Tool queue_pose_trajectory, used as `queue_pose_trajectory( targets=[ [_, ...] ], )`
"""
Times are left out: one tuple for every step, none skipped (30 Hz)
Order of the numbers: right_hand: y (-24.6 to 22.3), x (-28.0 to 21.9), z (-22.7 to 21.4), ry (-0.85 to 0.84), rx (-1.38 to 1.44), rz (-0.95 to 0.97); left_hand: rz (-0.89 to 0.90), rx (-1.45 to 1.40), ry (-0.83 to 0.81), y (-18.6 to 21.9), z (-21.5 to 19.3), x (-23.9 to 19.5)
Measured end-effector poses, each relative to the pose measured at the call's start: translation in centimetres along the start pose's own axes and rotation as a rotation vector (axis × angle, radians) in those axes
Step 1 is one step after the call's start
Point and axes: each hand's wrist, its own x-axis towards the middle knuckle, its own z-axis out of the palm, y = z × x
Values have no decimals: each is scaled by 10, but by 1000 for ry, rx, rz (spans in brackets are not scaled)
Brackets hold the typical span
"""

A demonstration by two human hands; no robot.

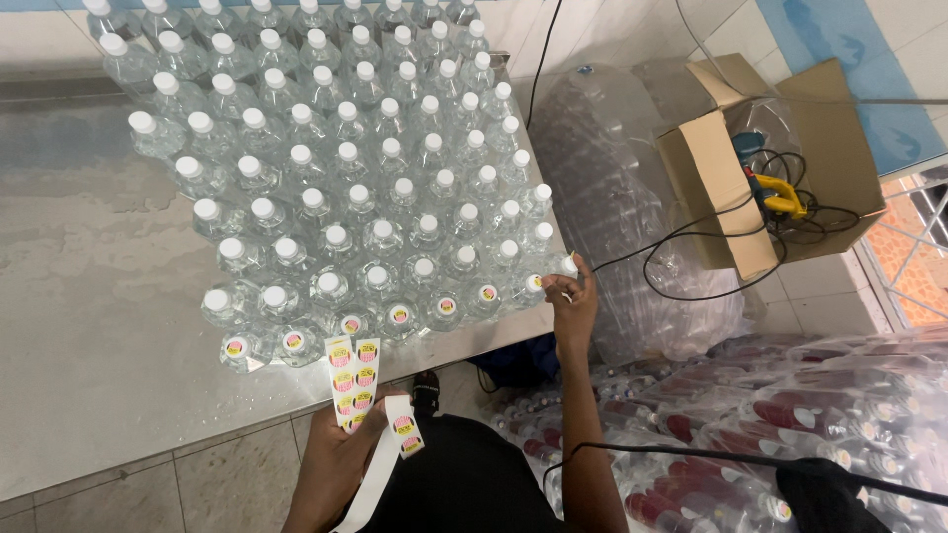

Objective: The person applies round stickers to the caps of numerous clear plastic bottles arranged on a stainless steel table. They peel stickers from a sheet and press them onto the bottle caps one by one, working across the rows of bottles.

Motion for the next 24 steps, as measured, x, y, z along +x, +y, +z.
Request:
queue_pose_trajectory(
  targets=[
    [-2,-1,1,1,0,2,-2,1,0,5,1,-2],
    [-5,-1,2,6,-38,-8,-61,23,19,10,3,-3],
    [-7,-1,3,11,-75,-17,-120,44,39,15,4,-4],
    [0,2,2,11,-75,-18,-120,44,39,14,4,-3],
    [8,6,0,-7,-113,-70,-98,38,32,13,4,-3],
    [15,9,-1,-25,-152,-122,-76,33,24,12,3,-3],
    [14,8,0,-24,-151,-122,-76,34,24,13,4,-2],
    [13,8,1,-31,-150,-141,-77,32,25,13,4,-2],
    [12,7,1,-37,-149,-159,-77,29,26,13,4,-2],
    [12,7,2,-38,-149,-159,-77,29,27,14,5,-2],
    [12,7,2,-39,-129,-156,-68,17,21,14,5,-2],
    [12,7,2,-40,-110,-153,-60,6,16,15,5,-3],
    [10,7,3,-40,-109,-152,-60,6,17,16,5,-5],
    [7,7,4,-24,-90,-124,-86,60,36,17,5,-6],
    [5,7,4,-9,-70,-97,-112,114,55,18,6,-7],
    [6,8,3,-8,-71,-98,-112,114,54,19,7,-7],
    [8,10,1,30,-76,-134,-99,80,38,21,8,-8],
    [9,12,0,69,-79,-172,-83,46,23,22,9,-9],
    [10,15,-4,68,-78,-174,-81,45,22,18,8,-6],
    [10,17,-9,72,2,-169,-57,33,19,14,6,-4],
    [11,19,-14,76,82,-165,-33,22,16,10,5,-1],
    [14,24,-19,80,82,-164,-34,24,13,9,4,-1],
    [17,28,-23,129,-23,-123,-49,48,28,9,3,-2],
    [20,33,-28,179,-127,-81,-63,72,42,8,3,-2]
  ],
)
